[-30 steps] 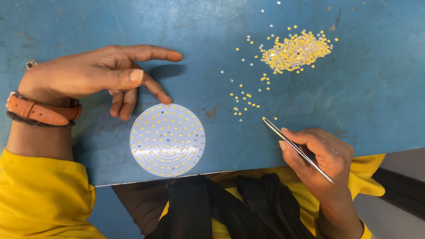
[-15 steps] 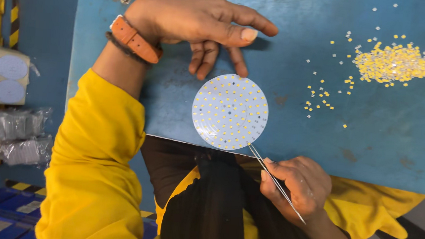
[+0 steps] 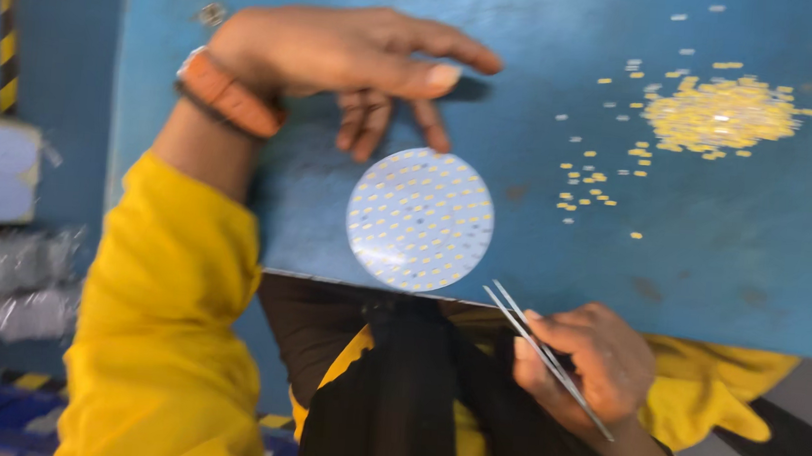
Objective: The person uses tweezers to pick up small yellow LED components from a pile on a blue workbench and places them one by one into designated spots on a circular LED board. The person repeats this process for multiple boards, swapping them as needed.
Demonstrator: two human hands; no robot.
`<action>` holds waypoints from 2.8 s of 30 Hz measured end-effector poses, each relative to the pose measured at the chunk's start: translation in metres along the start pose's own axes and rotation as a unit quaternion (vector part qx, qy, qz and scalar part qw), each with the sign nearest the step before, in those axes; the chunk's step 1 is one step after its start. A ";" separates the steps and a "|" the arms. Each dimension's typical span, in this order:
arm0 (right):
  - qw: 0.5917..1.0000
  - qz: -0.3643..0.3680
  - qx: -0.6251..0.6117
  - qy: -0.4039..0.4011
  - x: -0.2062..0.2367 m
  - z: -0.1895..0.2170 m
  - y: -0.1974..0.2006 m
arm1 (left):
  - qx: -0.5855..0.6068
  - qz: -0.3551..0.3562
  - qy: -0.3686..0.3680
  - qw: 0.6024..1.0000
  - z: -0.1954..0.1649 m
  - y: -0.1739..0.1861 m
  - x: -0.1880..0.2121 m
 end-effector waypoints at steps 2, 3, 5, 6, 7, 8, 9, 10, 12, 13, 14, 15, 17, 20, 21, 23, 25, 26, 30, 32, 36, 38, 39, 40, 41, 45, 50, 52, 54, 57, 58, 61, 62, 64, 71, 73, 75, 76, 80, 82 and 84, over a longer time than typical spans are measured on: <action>0.998 -0.019 0.047 -0.029 0.002 -0.009 0.022 | -0.003 0.025 -0.040 0.999 -0.007 -0.004 -0.002; 0.997 -0.004 0.059 -0.043 0.003 -0.015 0.027 | 0.013 0.034 -0.025 0.999 -0.004 -0.004 -0.004; 0.994 0.025 0.077 -0.073 0.006 -0.027 0.032 | 0.021 0.043 -0.010 0.999 -0.002 -0.006 -0.006; 0.995 0.026 0.066 -0.065 0.007 -0.028 0.035 | 0.013 0.041 -0.009 0.999 -0.002 -0.006 -0.006; 0.997 0.026 0.052 -0.055 0.007 -0.030 0.037 | 0.006 0.038 -0.006 0.999 -0.002 -0.006 -0.006; 0.998 0.026 0.037 -0.045 0.008 -0.030 0.038 | 0.012 0.038 0.006 0.999 0.000 -0.007 -0.005; 0.995 -0.004 0.058 -0.077 0.011 -0.040 0.048 | 0.018 0.036 0.017 0.999 0.001 -0.007 -0.004; 0.991 -0.034 0.077 -0.108 0.013 -0.050 0.061 | 0.024 0.032 0.029 0.999 0.003 -0.006 -0.004; 0.982 -0.059 0.094 -0.155 0.018 -0.066 0.077 | 0.033 0.036 0.039 0.998 0.005 -0.007 -0.004; 0.979 -0.057 0.093 -0.170 0.020 -0.074 0.081 | 0.038 0.037 0.045 0.998 0.007 -0.007 -0.004; 0.977 -0.055 0.092 -0.184 0.022 -0.080 0.083 | 0.049 0.045 0.034 0.997 0.005 -0.007 -0.005; 0.978 -0.053 0.096 -0.177 0.023 -0.081 0.084 | 0.060 0.051 0.023 0.997 0.003 -0.008 -0.005; 0.980 -0.049 0.101 -0.162 0.025 -0.080 0.082 | 0.073 0.053 0.019 0.996 0.003 -0.009 -0.003; 0.981 -0.047 0.102 -0.159 0.026 -0.080 0.081 | 0.072 0.044 0.027 0.996 0.003 -0.008 -0.002; 0.979 -0.057 0.089 -0.172 0.027 -0.082 0.083 | 0.068 0.045 0.027 0.996 0.002 -0.009 -0.003; 0.975 -0.080 0.063 -0.195 0.029 -0.085 0.086 | 0.067 0.039 0.030 0.997 0.000 -0.009 -0.003; 0.975 -0.065 0.107 -0.182 0.025 -0.082 0.084 | 0.074 0.026 0.035 0.996 -0.001 -0.008 -0.002; 0.974 -0.056 0.128 -0.177 0.024 -0.080 0.083 | 0.072 0.030 0.033 0.996 -0.002 -0.008 -0.003; 0.977 -0.057 0.118 -0.169 0.023 -0.078 0.080 | 0.062 0.033 0.035 0.997 -0.002 -0.008 -0.002; 0.971 -0.072 0.111 -0.197 0.026 -0.082 0.084 | 0.060 0.031 0.033 0.997 -0.002 -0.008 -0.002; 0.975 -0.063 0.112 -0.179 0.024 -0.079 0.081 | 0.054 0.027 0.027 0.998 -0.005 -0.008 -0.002; 0.979 -0.047 0.118 -0.157 0.021 -0.076 0.077 | 0.049 0.024 0.029 0.998 -0.006 -0.008 -0.002; 0.979 -0.046 0.120 -0.158 0.021 -0.076 0.077 | 0.048 0.023 0.032 0.998 -0.006 -0.008 -0.002; 0.979 -0.045 0.122 -0.160 0.021 -0.076 0.077 | 0.046 0.022 0.034 0.998 -0.005 -0.008 -0.002; 0.978 -0.044 0.124 -0.162 0.021 -0.076 0.078 | 0.038 0.018 0.037 0.998 -0.004 -0.007 -0.002; 0.976 -0.063 0.106 -0.180 0.025 -0.080 0.082 | 0.006 0.000 0.056 0.998 0.005 -0.002 -0.004; 0.975 -0.056 0.128 -0.171 0.027 -0.080 0.081 | -0.005 -0.014 0.076 0.997 0.018 0.003 -0.005; 0.977 -0.062 0.106 -0.174 0.029 -0.081 0.082 | 0.023 -0.007 0.076 0.997 0.019 0.003 -0.005; 0.976 -0.069 0.103 -0.180 0.031 -0.080 0.081 | 0.035 0.008 0.048 0.998 0.013 0.000 -0.006; 0.974 -0.083 0.103 -0.185 0.035 -0.074 0.077 | 0.030 0.013 0.014 0.999 0.003 -0.002 -0.009; 0.976 -0.089 0.081 -0.182 0.036 -0.071 0.072 | 0.025 0.009 0.010 1.000 0.001 -0.002 -0.006; 0.974 -0.102 0.065 -0.189 0.034 -0.072 0.066 | 0.023 -0.033 0.074 0.996 0.009 0.002 -0.003; 0.972 -0.108 0.080 -0.194 0.033 -0.074 0.070 | 0.028 -0.025 0.060 0.997 0.004 -0.001 -0.004; 0.956 -0.123 0.064 -0.258 0.033 -0.092 0.078 | 0.037 -0.007 0.030 0.999 -0.006 -0.005 -0.006; 0.956 -0.098 0.030 -0.276 0.017 -0.112 0.073 | 0.050 0.007 0.060 0.997 -0.001 -0.007 -0.011; 0.955 -0.090 0.031 -0.280 0.013 -0.115 0.073 | 0.052 -0.001 0.073 0.996 0.001 -0.007 -0.010; 0.955 -0.083 0.033 -0.281 0.010 -0.117 0.073 | 0.057 -0.003 0.076 0.996 0.001 -0.008 -0.010; 0.956 -0.081 0.035 -0.280 0.009 -0.118 0.073 | 0.060 -0.003 0.074 0.995 0.000 -0.008 -0.010; 0.961 -0.063 0.045 -0.267 0.008 -0.116 0.072 | 0.054 -0.015 0.097 0.994 0.002 -0.006 -0.011; 0.968 -0.030 0.062 -0.241 0.007 -0.111 0.068 | 0.057 -0.014 0.100 0.993 0.003 -0.006 -0.011; 0.968 -0.033 0.046 -0.243 0.009 -0.112 0.068 | 0.053 -0.018 0.108 0.993 0.004 -0.006 -0.011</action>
Point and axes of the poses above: each hand's wrist, its own x-axis away from the middle knuckle, its own y-axis out of the back of the hand, z = x × y, the point moved 10 cm from there along -x, towards the middle knuckle, and after that the axes turned 5 degrees about y, right-handed, at the moved point
